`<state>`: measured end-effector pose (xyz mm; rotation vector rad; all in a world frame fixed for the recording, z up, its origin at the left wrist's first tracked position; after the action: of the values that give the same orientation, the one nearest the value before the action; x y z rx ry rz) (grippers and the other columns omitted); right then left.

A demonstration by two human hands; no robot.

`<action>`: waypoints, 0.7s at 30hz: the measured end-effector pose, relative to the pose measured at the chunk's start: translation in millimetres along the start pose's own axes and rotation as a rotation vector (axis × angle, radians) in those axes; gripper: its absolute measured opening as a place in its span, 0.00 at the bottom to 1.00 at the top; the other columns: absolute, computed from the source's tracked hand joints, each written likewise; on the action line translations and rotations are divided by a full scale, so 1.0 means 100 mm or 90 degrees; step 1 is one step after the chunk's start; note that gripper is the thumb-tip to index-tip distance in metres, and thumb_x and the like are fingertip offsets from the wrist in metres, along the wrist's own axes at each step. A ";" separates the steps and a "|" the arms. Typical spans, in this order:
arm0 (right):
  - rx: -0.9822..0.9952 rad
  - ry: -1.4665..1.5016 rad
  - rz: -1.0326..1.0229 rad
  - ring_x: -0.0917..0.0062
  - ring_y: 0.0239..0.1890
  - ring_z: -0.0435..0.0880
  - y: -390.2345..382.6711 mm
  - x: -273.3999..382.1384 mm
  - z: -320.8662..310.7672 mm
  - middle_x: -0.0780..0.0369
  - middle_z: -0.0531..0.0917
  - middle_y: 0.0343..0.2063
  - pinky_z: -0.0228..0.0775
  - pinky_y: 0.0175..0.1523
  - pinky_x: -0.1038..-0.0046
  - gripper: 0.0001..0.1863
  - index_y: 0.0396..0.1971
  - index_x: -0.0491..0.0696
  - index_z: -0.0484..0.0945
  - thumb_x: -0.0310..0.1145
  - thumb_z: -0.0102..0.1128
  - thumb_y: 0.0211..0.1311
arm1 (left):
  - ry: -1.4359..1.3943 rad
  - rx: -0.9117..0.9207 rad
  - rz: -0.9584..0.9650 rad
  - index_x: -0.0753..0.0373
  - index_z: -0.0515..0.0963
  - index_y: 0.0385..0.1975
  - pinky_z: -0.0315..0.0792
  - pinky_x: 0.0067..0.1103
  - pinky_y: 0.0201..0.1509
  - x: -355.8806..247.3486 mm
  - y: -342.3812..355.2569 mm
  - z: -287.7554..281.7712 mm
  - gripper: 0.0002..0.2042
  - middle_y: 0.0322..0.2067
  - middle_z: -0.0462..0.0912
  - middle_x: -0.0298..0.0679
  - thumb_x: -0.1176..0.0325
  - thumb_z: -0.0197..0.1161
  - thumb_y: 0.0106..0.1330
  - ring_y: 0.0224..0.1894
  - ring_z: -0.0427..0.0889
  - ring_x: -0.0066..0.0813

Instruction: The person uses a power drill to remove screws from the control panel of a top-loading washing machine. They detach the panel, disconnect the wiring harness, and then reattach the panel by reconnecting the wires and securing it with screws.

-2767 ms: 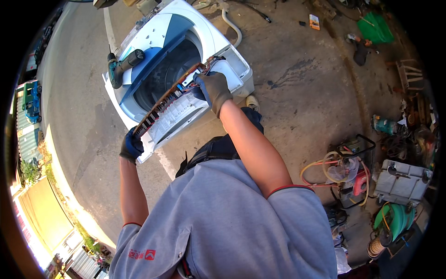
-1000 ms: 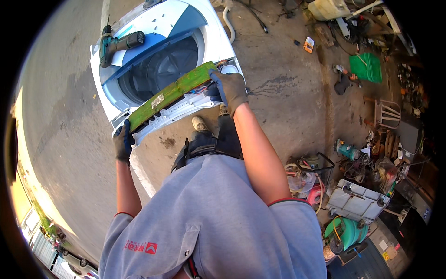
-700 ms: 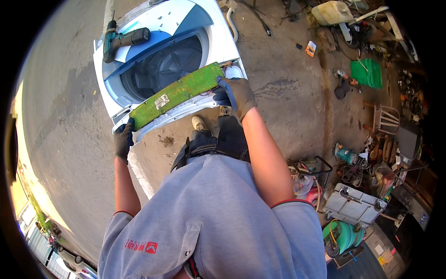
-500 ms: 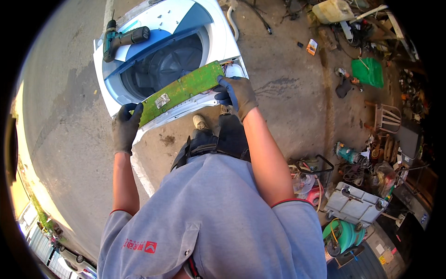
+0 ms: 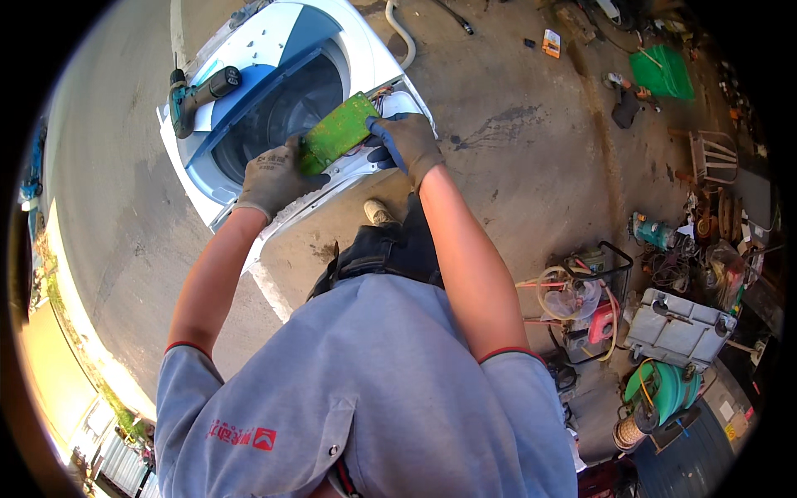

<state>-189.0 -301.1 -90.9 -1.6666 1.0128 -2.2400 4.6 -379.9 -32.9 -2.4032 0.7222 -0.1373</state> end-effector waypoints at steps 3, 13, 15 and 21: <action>-0.004 0.012 0.019 0.74 0.15 0.82 -0.01 0.03 0.01 0.56 0.85 0.23 0.74 0.18 0.74 0.14 0.31 0.35 0.82 0.34 0.66 0.60 | 0.034 -0.067 0.029 0.70 0.68 0.61 0.76 0.31 0.53 0.00 0.00 0.03 0.42 0.48 0.83 0.51 0.44 0.67 0.52 0.53 0.82 0.42; 0.028 -0.057 -0.060 0.79 0.15 0.82 0.04 -0.07 -0.06 0.62 0.83 0.21 0.74 0.19 0.79 0.22 0.34 0.37 0.82 0.46 0.65 0.61 | 0.079 -0.059 0.043 0.67 0.73 0.51 0.76 0.33 0.50 -0.10 0.06 -0.01 0.36 0.42 0.85 0.51 0.40 0.67 0.52 0.47 0.84 0.46; 0.027 -0.133 -0.092 0.79 0.15 0.82 0.03 -0.05 -0.04 0.61 0.83 0.22 0.75 0.20 0.79 0.22 0.34 0.37 0.82 0.46 0.64 0.62 | 0.066 -0.078 0.037 0.65 0.73 0.50 0.76 0.33 0.50 -0.03 0.06 0.03 0.36 0.42 0.85 0.51 0.40 0.68 0.52 0.47 0.84 0.46; -0.177 0.045 -0.245 0.84 0.22 0.82 -0.26 -0.23 -0.31 0.61 0.85 0.25 0.75 0.29 0.80 0.17 0.38 0.41 0.82 0.42 0.61 0.67 | 0.052 -0.090 0.007 0.63 0.73 0.48 0.76 0.34 0.45 0.00 0.03 0.07 0.33 0.38 0.85 0.50 0.43 0.72 0.51 0.42 0.85 0.49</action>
<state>-201.8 -256.9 -97.0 -2.0633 1.1483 -2.5017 4.7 -378.6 -40.2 -2.5404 0.8061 -0.1856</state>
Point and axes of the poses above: each hand's wrist, its own y-axis towards the middle knuckle, its own z-axis out of the palm, x = y × z, the point moved 6 cm from there along y, towards the middle knuckle
